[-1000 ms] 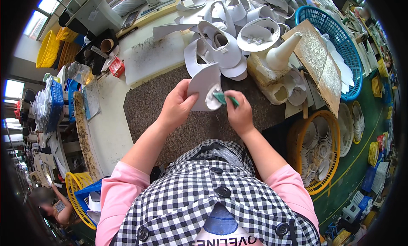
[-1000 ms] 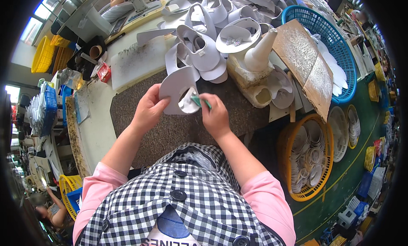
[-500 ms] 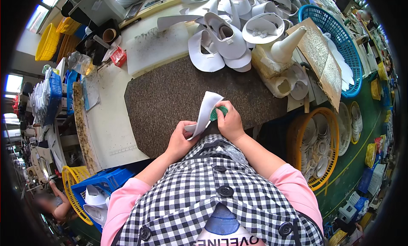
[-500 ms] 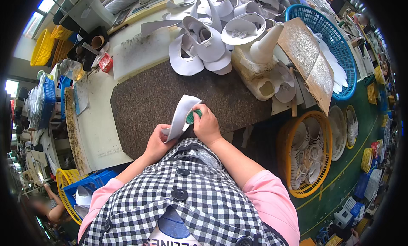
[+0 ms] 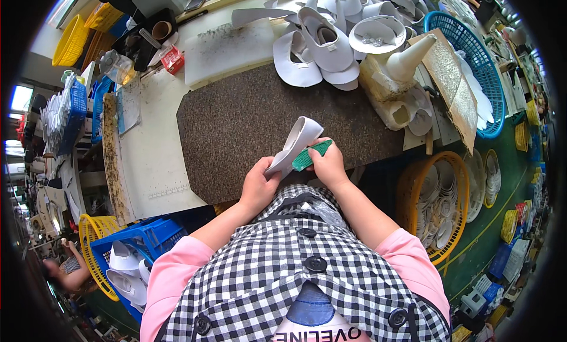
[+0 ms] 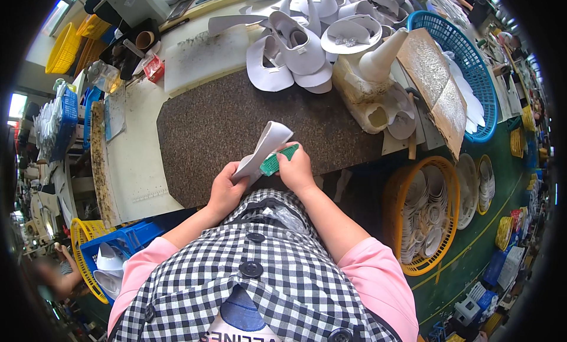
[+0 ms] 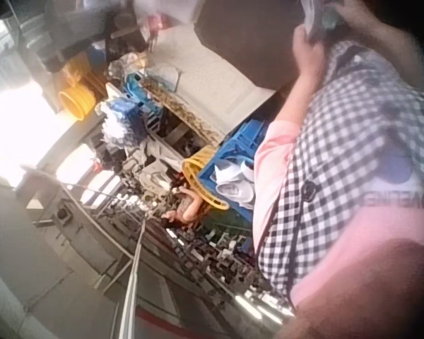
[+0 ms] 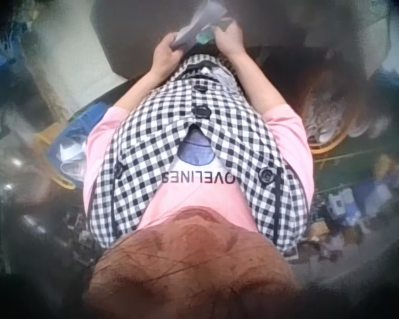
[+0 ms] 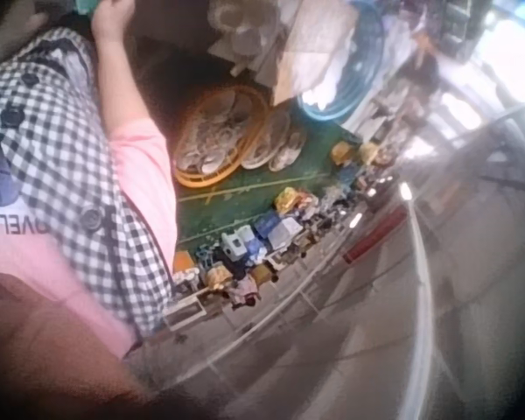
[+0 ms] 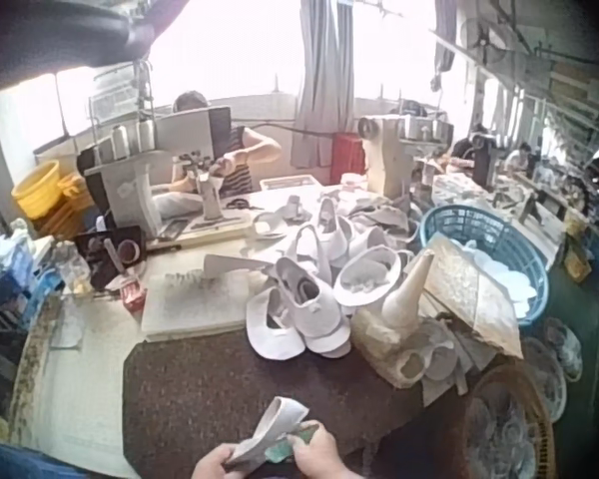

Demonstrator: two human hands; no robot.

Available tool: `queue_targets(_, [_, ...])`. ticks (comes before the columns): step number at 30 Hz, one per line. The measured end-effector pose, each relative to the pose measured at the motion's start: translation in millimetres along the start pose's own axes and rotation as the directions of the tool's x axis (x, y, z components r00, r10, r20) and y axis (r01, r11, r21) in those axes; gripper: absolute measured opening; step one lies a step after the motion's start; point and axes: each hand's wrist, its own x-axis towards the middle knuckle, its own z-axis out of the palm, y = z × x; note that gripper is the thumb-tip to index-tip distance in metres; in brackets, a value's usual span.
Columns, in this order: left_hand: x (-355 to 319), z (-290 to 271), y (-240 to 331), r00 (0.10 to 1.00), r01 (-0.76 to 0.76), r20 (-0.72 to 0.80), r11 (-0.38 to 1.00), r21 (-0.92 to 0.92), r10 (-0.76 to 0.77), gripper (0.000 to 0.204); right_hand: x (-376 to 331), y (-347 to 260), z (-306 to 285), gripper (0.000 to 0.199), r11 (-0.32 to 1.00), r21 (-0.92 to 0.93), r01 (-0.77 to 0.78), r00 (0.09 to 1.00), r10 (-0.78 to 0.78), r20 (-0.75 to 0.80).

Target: The person applies adhesive to the edges of white shoe uppers using a small brush.

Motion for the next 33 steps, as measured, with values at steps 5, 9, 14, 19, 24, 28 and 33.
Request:
queue_targets(5, [6,-31,28,0.96,-0.241,-0.126,0.968,0.074,0.248,0.019,-16,-16,-50,0.021,0.909,0.392,-0.144,0.989,0.118,0.091])
queue_targets(9, [28,-56,32,0.846,-0.456,-0.168,0.849,0.267,0.507,0.034,-25,-29,-106,0.019,0.904,0.344,0.255,0.945,-0.157,-0.287])
queue_targets(14, [23,-65,-14,0.956,-0.291,0.183,0.673,0.68,0.228,0.068,-11,-42,-185,0.015,0.885,-0.157,0.438,0.647,-0.431,-0.629])
queue_targets(19, [11,-52,-5,0.958,-0.248,0.022,0.787,0.565,0.286,0.08,14,-52,-201,0.014,0.855,-0.412,0.314,0.595,-0.515,-0.617])
queue_targets(24, [27,-43,-9,0.946,-0.015,-0.314,0.98,0.199,0.078,0.068,53,-38,-206,0.015,0.893,-0.311,0.324,0.639,-0.449,-0.625])
queue_targets(28, [27,-46,-14,0.886,0.204,-0.424,0.979,-0.011,-0.189,0.063,59,-29,-229,0.017,0.935,-0.075,0.345,0.685,-0.306,-0.661])
queue_targets(33, [25,-44,-20,0.887,0.242,-0.272,0.878,-0.414,-0.372,0.054,16,-24,-205,0.025,0.957,0.286,0.057,0.952,0.035,-0.305])
